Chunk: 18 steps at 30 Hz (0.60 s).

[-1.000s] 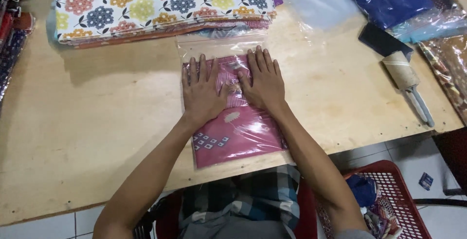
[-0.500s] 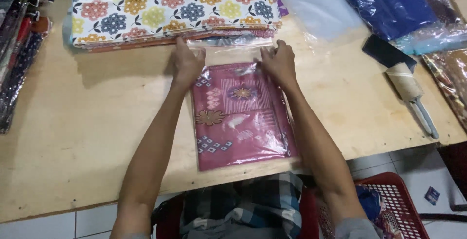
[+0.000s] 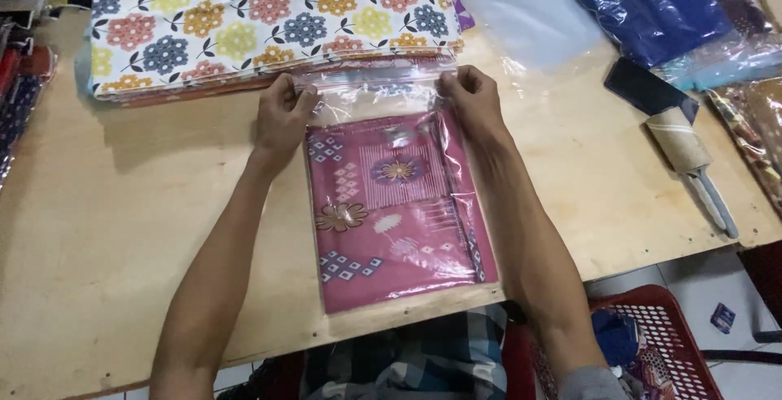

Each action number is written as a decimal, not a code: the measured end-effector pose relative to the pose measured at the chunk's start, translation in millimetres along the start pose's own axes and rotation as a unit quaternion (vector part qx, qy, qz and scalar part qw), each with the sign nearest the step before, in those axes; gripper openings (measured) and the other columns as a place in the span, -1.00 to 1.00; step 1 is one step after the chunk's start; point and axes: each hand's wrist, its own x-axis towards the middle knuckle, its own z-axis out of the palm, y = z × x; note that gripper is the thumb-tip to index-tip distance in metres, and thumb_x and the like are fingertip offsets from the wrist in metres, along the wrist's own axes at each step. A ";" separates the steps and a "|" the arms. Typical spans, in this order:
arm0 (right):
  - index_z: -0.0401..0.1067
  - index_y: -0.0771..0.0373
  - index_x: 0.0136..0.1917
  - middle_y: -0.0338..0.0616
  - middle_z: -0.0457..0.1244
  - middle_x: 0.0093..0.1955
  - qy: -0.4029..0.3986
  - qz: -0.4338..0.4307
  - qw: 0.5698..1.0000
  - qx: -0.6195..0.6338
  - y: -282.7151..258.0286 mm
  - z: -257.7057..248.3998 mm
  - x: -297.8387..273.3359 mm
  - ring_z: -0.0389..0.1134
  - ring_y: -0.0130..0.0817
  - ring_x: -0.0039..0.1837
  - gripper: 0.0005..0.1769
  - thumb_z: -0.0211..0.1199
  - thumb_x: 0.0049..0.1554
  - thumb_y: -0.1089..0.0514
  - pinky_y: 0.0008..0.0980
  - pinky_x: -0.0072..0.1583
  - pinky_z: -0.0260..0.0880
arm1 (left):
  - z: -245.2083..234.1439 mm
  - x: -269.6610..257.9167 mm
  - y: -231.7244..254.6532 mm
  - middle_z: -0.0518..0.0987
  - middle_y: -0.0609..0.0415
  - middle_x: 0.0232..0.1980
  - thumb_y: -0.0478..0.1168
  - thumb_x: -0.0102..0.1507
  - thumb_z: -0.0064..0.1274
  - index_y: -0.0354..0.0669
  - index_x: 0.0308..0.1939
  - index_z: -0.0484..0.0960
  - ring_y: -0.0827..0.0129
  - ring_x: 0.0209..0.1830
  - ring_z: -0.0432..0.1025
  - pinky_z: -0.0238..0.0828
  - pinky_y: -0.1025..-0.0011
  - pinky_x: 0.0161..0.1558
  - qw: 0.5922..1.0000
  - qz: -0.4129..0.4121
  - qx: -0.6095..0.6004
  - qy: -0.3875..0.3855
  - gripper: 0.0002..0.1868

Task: The person puts a folded piece of pink fabric into a clear plastic bag and seals the zipper closure by hand.

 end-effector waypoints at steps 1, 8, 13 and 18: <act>0.53 0.16 -0.06 -0.27 0.35 -0.23 -0.014 -0.014 1.000 0.008 6.2 -0.7 6.1 0.41 -0.49 -0.06 -0.75 0.39 0.17 -0.05 -0.43 0.04 0.38 | 0.6 0.7 -1.8 0.53 0.13 -0.39 -0.23 0.39 0.07 -0.16 -0.17 0.56 0.54 -0.37 0.45 0.41 0.52 -0.34 1.000 0.019 -0.025 -0.003 -0.91; 0.48 0.15 -0.12 -0.29 0.33 -0.31 -0.052 -0.038 0.998 -0.017 12.8 -7.0 14.2 0.38 -0.54 -0.19 -0.78 0.29 0.27 0.00 -0.52 -0.09 0.31 | 2.3 -1.4 7.2 0.53 0.13 -0.35 -0.26 0.42 0.11 -0.15 -0.20 0.58 0.53 -0.26 0.43 0.44 0.49 -0.15 0.996 0.057 -0.070 -0.010 -0.90; 0.46 0.17 -0.09 -0.30 0.30 -0.31 -0.060 -0.044 0.997 -0.025 18.8 -6.9 14.5 0.35 -0.54 -0.19 -0.80 0.25 0.31 0.03 -0.52 -0.10 0.30 | -1.1 -18.2 54.5 0.54 0.17 -0.31 -0.23 0.43 0.04 -0.15 -0.09 0.55 0.55 -0.26 0.46 0.45 0.55 -0.16 0.993 -0.002 -0.111 -0.041 -0.92; 0.46 0.15 -0.05 -0.30 0.32 -0.28 -0.115 -0.014 0.993 -0.022 33.6 -16.5 24.8 0.35 -0.59 -0.18 -0.77 0.30 0.31 -0.03 -0.58 -0.11 0.31 | -4.6 -15.2 70.2 0.64 0.11 -0.30 -0.20 0.36 0.16 -0.20 0.08 0.60 0.58 -0.25 0.54 0.50 0.60 -0.13 0.985 -0.021 -0.145 -0.088 -0.75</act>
